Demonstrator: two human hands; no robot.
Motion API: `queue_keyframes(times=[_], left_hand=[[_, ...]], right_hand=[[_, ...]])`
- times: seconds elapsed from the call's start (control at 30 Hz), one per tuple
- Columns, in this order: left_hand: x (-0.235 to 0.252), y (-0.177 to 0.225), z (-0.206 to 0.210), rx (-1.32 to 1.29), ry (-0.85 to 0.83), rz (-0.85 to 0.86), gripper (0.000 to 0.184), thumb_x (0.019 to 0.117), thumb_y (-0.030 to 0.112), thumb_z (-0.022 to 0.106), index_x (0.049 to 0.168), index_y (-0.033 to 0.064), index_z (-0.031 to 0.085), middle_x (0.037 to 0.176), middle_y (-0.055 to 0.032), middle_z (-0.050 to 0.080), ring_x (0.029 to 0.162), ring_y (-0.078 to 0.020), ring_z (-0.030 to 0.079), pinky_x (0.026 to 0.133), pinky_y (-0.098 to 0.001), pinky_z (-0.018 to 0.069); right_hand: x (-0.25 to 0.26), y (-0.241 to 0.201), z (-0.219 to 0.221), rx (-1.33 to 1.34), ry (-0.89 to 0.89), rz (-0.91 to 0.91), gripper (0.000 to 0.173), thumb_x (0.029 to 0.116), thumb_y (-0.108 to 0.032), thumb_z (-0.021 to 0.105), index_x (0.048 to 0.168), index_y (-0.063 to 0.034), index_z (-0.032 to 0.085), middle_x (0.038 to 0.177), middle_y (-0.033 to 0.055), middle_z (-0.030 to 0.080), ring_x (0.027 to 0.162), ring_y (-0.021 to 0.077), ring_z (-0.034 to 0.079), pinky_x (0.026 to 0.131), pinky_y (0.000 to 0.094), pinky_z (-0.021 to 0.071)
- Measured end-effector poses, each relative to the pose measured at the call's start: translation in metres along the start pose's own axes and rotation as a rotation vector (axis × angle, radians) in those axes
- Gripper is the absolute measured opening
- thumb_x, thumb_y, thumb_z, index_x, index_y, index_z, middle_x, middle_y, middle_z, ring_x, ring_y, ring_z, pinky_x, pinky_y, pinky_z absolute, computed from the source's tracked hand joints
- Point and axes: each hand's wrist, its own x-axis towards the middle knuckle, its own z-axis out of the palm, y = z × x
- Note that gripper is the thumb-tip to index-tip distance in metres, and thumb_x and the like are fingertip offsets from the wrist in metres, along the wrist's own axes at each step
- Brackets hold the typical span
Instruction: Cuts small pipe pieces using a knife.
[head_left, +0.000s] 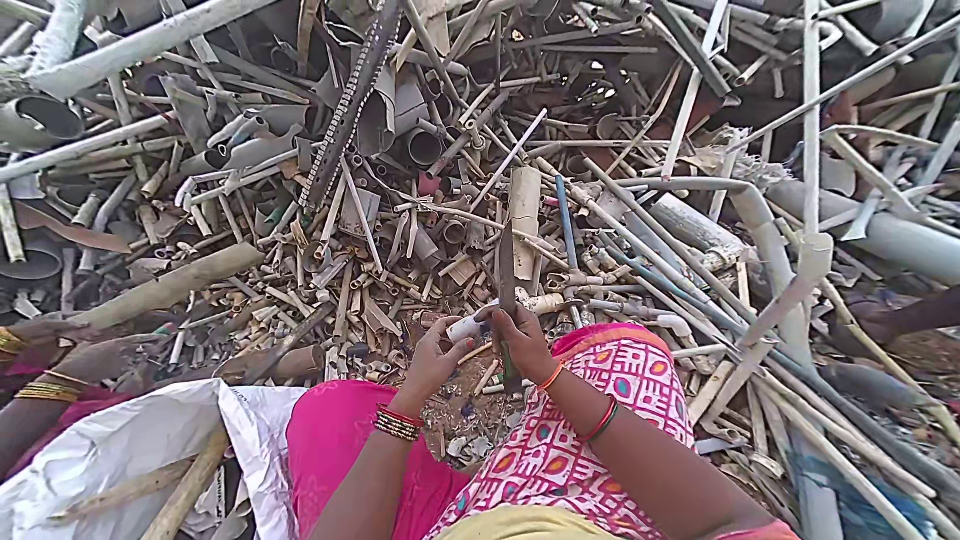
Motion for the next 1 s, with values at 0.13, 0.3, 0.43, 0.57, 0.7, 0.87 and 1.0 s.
queue_keyframes(times=[0.13,0.3,0.43,0.57,0.7,0.87,1.0], left_hand=[[0.001,-0.009,0.017,0.248,0.174,0.337,0.047,0.0960,0.015,0.064,0.135,-0.0102,0.058,0.134,-0.0298,0.059,0.117,-0.0330,0.064,0.100,-0.0409,0.0515],[-0.006,0.013,0.029,0.581,0.172,0.204,0.050,0.1049,0.020,0.055,0.140,-0.0146,0.050,0.130,-0.0371,0.057,0.118,-0.0503,0.061,0.102,-0.0566,0.0487],[0.002,0.016,0.032,0.267,0.284,-0.013,0.044,0.1089,0.023,0.046,0.134,-0.0130,0.052,0.117,-0.0276,0.065,0.108,-0.0339,0.065,0.098,-0.0468,0.0502],[0.028,0.008,-0.019,-0.604,0.624,-0.380,0.032,0.1135,0.031,0.034,0.114,0.0029,0.050,0.074,-0.0022,0.052,0.050,-0.0054,0.049,0.046,-0.0183,0.0436],[0.021,0.010,-0.051,-0.898,0.547,-0.381,0.035,0.1128,0.039,0.030,0.112,0.0098,0.049,0.073,-0.0025,0.061,0.049,-0.0053,0.056,0.043,-0.0174,0.0467],[0.011,0.011,-0.028,-1.072,0.246,-0.355,0.040,0.1135,0.034,0.025,0.110,0.0069,0.053,0.082,-0.0057,0.068,0.059,-0.0086,0.066,0.052,-0.0189,0.0554],[0.000,0.010,-0.005,-1.049,0.088,-0.355,0.028,0.1122,0.015,0.027,0.117,0.0058,0.052,0.093,-0.0088,0.072,0.075,-0.0146,0.073,0.065,-0.0249,0.0609]], right_hand=[[0.001,-0.010,0.011,0.178,-0.003,0.084,0.016,0.1053,-0.005,0.043,0.093,-0.0069,0.052,0.062,-0.0087,0.056,0.050,-0.0012,0.053,0.052,0.0146,0.0484],[0.006,-0.016,0.010,0.213,0.054,0.189,0.020,0.1088,-0.008,0.041,0.092,-0.0070,0.051,0.059,-0.0075,0.051,0.047,-0.0004,0.049,0.049,0.0140,0.0455],[0.004,-0.013,0.013,0.208,0.098,0.205,0.020,0.1088,-0.009,0.043,0.091,-0.0067,0.051,0.057,-0.0073,0.050,0.046,0.0000,0.049,0.047,0.0144,0.0453],[-0.010,-0.011,0.000,0.110,0.043,0.141,0.016,0.1056,-0.011,0.045,0.092,-0.0091,0.053,0.057,-0.0112,0.051,0.046,-0.0014,0.049,0.049,0.0156,0.0468],[-0.002,-0.020,-0.020,-0.129,0.024,0.180,0.016,0.1071,-0.014,0.049,0.098,-0.0036,0.057,0.063,-0.0067,0.056,0.049,0.0006,0.054,0.052,0.0172,0.0503],[0.005,-0.026,-0.025,0.024,-0.032,0.386,0.011,0.1067,-0.010,0.049,0.113,-0.0031,0.054,0.084,0.0012,0.072,0.045,-0.0005,0.050,0.044,0.0144,0.0431],[0.007,-0.020,-0.027,0.218,-0.109,0.376,0.018,0.0939,-0.002,0.049,0.107,-0.0039,0.060,0.092,0.0031,0.075,0.045,-0.0021,0.049,0.042,0.0136,0.0419]])
